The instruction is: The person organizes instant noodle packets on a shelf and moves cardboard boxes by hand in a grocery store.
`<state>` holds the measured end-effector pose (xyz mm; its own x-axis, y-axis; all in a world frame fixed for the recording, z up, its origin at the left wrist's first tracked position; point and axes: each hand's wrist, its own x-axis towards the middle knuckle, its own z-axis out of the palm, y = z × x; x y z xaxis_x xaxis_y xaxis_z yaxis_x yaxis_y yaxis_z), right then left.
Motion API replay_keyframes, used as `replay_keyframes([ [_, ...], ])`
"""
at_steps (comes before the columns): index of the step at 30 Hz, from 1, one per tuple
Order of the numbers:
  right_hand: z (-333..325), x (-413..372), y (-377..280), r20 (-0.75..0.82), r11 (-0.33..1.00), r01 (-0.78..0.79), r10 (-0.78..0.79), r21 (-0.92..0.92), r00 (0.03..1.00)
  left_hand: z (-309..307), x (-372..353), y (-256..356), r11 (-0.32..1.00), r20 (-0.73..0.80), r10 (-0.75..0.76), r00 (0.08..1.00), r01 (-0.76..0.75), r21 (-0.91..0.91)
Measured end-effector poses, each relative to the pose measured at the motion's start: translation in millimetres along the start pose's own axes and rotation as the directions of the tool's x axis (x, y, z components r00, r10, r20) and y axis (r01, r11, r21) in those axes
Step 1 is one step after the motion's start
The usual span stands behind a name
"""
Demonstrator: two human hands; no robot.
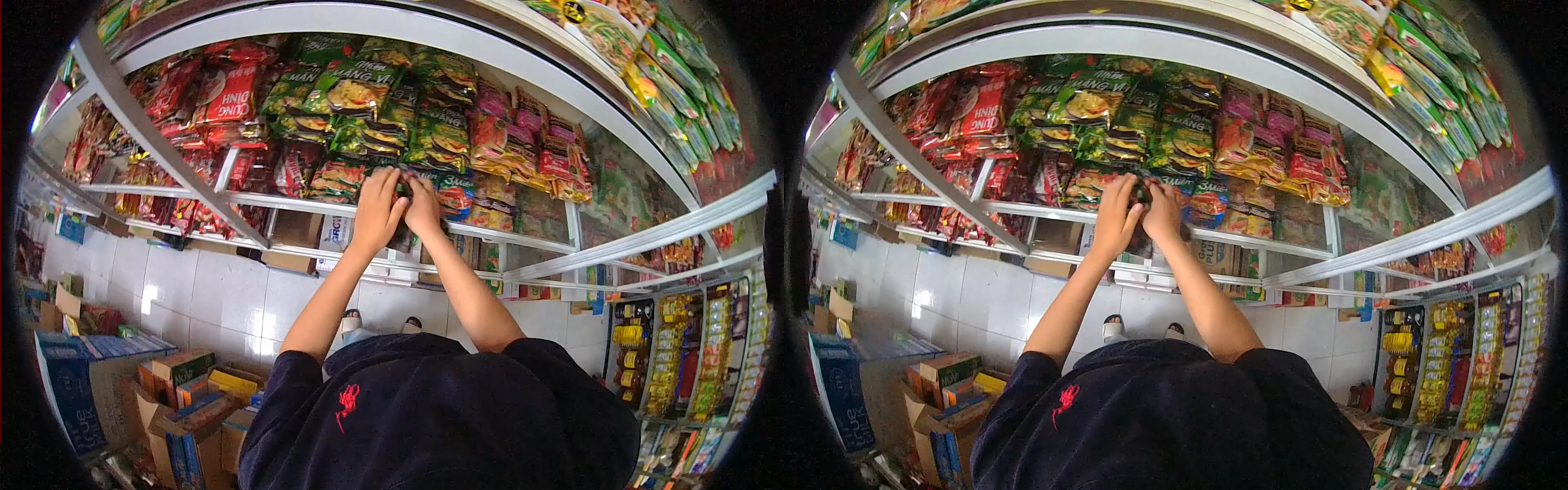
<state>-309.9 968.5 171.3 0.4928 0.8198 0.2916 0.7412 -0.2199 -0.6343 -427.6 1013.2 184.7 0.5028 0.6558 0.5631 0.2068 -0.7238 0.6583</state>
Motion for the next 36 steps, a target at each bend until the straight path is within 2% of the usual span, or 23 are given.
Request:
replay_keyframes([
  [1,8,9,-1,0.101,0.988,-0.013,-0.003,0.156,0.995,-4,-3,-2,0.999,0.115,-0.014,0.993,0.020,-0.046],
  [3,4,22,10,0.380,0.819,-0.193,-0.032,0.540,0.924,9,-13,-15,0.981,0.042,-0.039,0.998,0.030,0.193],
  [4,-18,24,6,0.487,0.713,-0.370,0.047,0.595,0.872,10,-13,-18,0.971,0.047,-0.027,0.999,0.015,0.241],
  [5,-34,23,15,0.506,0.640,-0.441,0.094,0.629,0.857,9,-12,-21,0.958,0.050,-0.013,0.999,-0.002,0.287],
  [6,-33,26,57,0.441,0.818,-0.252,-0.002,0.517,0.898,10,-12,-20,0.900,0.046,-0.019,0.999,-0.003,0.435],
  [7,-50,21,71,0.282,0.938,-0.032,-0.071,0.345,0.957,4,-10,-24,0.896,0.034,-0.024,0.999,0.007,0.444],
  [8,-69,17,82,0.203,0.964,0.045,-0.101,0.262,0.974,-5,-8,-29,0.858,0.029,-0.082,0.996,0.056,0.510],
  [9,-86,15,97,0.114,0.937,0.329,-0.317,-0.119,0.942,-15,-8,-36,0.814,0.023,-0.141,0.990,0.102,0.572],
  [11,-107,10,116,0.088,0.912,0.288,-0.274,-0.293,0.958,-43,-6,-73,0.804,-0.054,-0.146,0.988,0.151,0.576],
  [13,-105,10,125,0.016,0.905,0.179,-0.187,-0.385,0.982,-85,-6,-109,0.716,-0.161,-0.178,0.971,0.240,0.655],
  [16,-100,10,124,0.011,0.905,0.163,-0.173,-0.392,0.985,-138,-3,-157,0.699,-0.308,-0.219,0.926,0.369,0.613],
  [17,-100,8,121,0.009,0.907,0.157,-0.167,-0.390,0.986,-145,-2,-168,0.755,-0.323,-0.206,0.924,0.360,0.549],
  [19,-104,9,118,0.025,0.916,0.138,-0.139,-0.376,0.990,-139,4,-159,0.753,-0.359,-0.259,0.897,0.420,0.506],
  [21,-104,10,121,0.022,0.916,0.163,-0.166,-0.367,0.986,-117,5,-135,0.753,-0.201,-0.391,0.898,0.437,0.492],
  [23,-105,9,116,0.030,0.917,0.128,-0.127,-0.377,0.992,-80,3,-80,0.862,-0.036,-0.316,0.948,0.303,0.407],
  [25,-105,10,112,0.030,0.916,0.131,-0.129,-0.379,0.991,-42,-9,-47,0.792,-0.024,-0.131,0.991,0.120,0.598],
  [26,-105,9,112,0.025,0.912,0.128,-0.129,-0.390,0.991,-43,-13,-51,0.789,-0.027,-0.142,0.989,0.130,0.601],
  [29,-103,10,120,0.019,0.913,0.125,-0.128,-0.388,0.992,-57,-8,-89,0.838,-0.151,-0.129,0.980,0.189,0.512],
  [30,-107,10,116,0.050,0.914,0.125,-0.115,-0.385,0.992,-79,-4,-97,0.825,-0.192,-0.195,0.962,0.267,0.499],
  [31,-106,11,116,0.055,0.917,0.131,-0.119,-0.377,0.991,-99,-2,-112,0.794,-0.280,-0.250,0.927,0.362,0.489],
  [33,-104,10,120,0.037,0.904,0.107,-0.101,-0.413,0.994,-131,-6,-162,0.699,-0.438,-0.198,0.877,0.440,0.564],
  [34,-103,10,120,0.022,0.913,0.108,-0.108,-0.394,0.994,-145,-3,-165,0.658,-0.451,-0.274,0.849,0.508,0.556],
  [36,-103,10,119,0.019,0.917,0.107,-0.108,-0.385,0.994,-145,-2,-167,0.628,-0.482,-0.290,0.827,0.545,0.556],
])
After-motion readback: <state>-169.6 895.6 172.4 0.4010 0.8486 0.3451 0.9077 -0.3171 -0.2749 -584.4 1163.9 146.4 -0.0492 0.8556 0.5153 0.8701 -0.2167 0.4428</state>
